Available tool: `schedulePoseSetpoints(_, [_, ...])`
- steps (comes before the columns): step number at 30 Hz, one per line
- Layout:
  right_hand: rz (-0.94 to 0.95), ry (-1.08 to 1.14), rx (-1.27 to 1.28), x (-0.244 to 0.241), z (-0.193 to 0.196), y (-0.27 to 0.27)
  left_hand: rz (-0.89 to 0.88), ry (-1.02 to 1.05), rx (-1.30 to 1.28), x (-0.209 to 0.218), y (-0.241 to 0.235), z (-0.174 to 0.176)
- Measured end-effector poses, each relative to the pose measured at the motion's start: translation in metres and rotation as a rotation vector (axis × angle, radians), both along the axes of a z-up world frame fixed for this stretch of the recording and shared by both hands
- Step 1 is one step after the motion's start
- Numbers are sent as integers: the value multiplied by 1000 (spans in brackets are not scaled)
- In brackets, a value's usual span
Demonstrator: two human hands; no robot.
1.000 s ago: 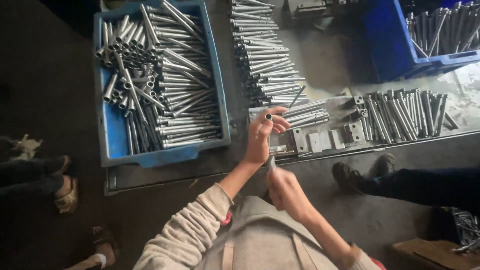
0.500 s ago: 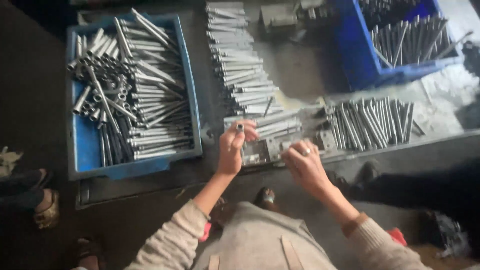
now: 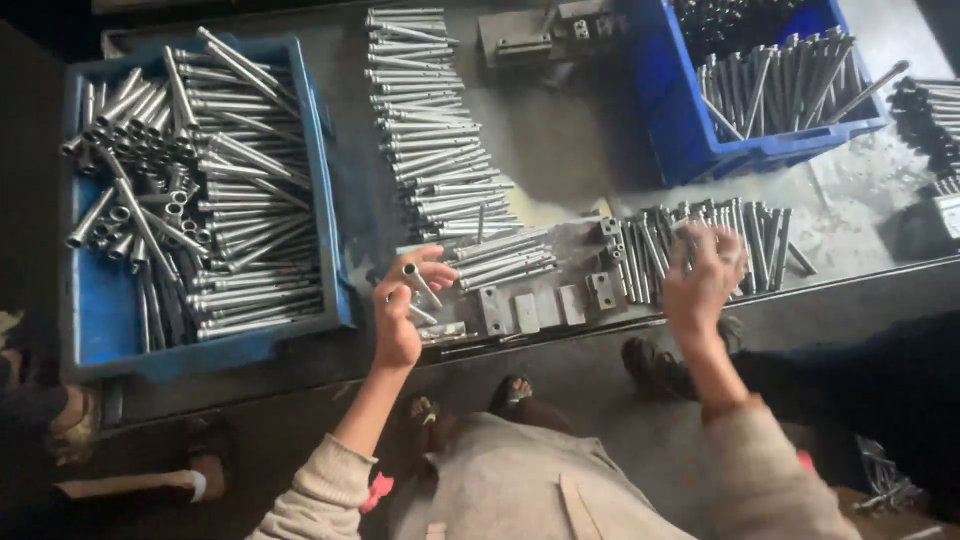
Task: Assembling small metal tubes into a circular fixture on a workbench in a fabrication environment.
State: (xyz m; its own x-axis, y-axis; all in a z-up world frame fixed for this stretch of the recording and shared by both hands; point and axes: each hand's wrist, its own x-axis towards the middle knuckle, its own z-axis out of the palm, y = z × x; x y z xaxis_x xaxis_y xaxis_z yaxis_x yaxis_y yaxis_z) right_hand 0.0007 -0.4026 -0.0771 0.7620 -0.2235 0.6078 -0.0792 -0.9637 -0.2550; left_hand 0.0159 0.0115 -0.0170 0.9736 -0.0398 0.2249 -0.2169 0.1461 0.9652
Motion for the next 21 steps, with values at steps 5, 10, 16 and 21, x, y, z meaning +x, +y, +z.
schedulePoseSetpoints(5, [-81,274,151,14,36,26,-24,-48,-34,10,-8,0])
schedulePoseSetpoints(10, [586,118,461,-11,68,204,-97,-111,16,-2,-4,28])
schedulePoseSetpoints(16, [653,260,868,-41,87,282,-85,-108,90,-1,4,-11])
schedulePoseSetpoints(21, [128,893,1652,-102,63,324,-65,13,-108,-6,7,14])
